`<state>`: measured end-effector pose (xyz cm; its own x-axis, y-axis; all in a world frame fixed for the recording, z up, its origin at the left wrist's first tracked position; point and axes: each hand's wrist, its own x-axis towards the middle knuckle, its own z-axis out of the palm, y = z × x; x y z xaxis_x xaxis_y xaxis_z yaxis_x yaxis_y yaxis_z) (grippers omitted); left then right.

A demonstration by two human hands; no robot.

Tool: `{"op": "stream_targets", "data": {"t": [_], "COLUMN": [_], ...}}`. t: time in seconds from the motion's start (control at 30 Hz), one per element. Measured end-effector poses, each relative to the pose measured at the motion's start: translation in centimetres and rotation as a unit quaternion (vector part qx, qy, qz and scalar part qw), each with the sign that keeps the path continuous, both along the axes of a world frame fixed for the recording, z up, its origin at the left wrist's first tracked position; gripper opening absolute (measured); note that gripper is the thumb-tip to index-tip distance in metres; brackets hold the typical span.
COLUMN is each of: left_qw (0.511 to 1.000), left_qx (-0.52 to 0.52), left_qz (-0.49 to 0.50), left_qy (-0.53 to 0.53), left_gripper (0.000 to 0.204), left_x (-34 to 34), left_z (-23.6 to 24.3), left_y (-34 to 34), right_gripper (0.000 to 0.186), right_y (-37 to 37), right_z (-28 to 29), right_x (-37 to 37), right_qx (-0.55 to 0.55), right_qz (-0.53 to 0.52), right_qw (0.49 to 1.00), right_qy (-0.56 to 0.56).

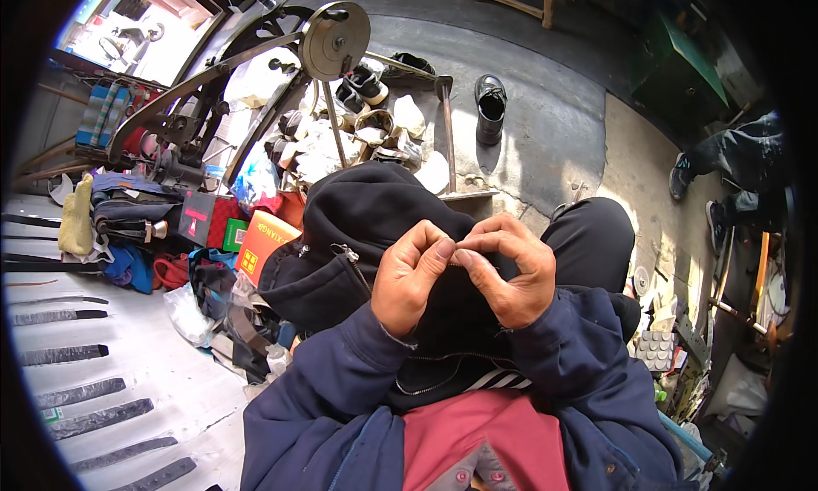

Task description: The person repairs a jacket zipper by hand, using a hammer to tap the zipper slider and pliers to adjust the zipper teeth. The person repeatedly tests the zipper by pulling it up and down.

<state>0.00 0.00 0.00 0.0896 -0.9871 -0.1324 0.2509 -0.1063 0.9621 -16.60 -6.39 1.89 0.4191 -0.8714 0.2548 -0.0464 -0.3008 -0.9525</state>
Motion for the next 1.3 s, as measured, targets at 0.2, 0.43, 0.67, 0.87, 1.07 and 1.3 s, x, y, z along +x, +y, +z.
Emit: {"op": "stream_targets", "data": {"t": [0.2,0.43,0.67,0.87,1.07,1.3], "left_qw": [0.998,0.998,0.999,0.999,0.999,0.996], "left_qx": [-0.009,-0.010,-0.006,0.000,-0.006,-0.022], "left_qz": [0.023,0.004,-0.019,-0.004,-0.004,-0.035], "left_qy": [-0.062,-0.067,0.040,0.040,0.032,-0.074], "left_gripper": [0.019,0.020,0.027,0.032,0.028,0.018], "left_x": [-0.4,-0.5,-0.1,-0.2,-0.3,0.1], "left_z": [0.5,0.8,0.2,0.3,0.3,0.8], "left_y": [0.2,0.3,-0.2,-0.1,0.0,0.7], "right_gripper": [0.012,0.009,0.006,0.004,0.013,0.049], "right_y": [0.1,0.2,-0.3,-1.4,-2.9,-6.0], "right_z": [-0.2,-0.3,-1.2,-3.0,-4.5,-1.9], "right_x": [0.3,0.4,0.4,-0.8,-2.7,-5.7], "right_qx": [-0.052,-0.053,-0.028,0.012,0.134,0.036], "right_qz": [-0.010,-0.019,-0.038,-0.037,-0.047,-0.075], "right_qw": [0.998,0.998,0.999,0.999,0.987,0.996], "right_qy": [0.020,0.028,0.020,-0.007,-0.077,-0.014]}}
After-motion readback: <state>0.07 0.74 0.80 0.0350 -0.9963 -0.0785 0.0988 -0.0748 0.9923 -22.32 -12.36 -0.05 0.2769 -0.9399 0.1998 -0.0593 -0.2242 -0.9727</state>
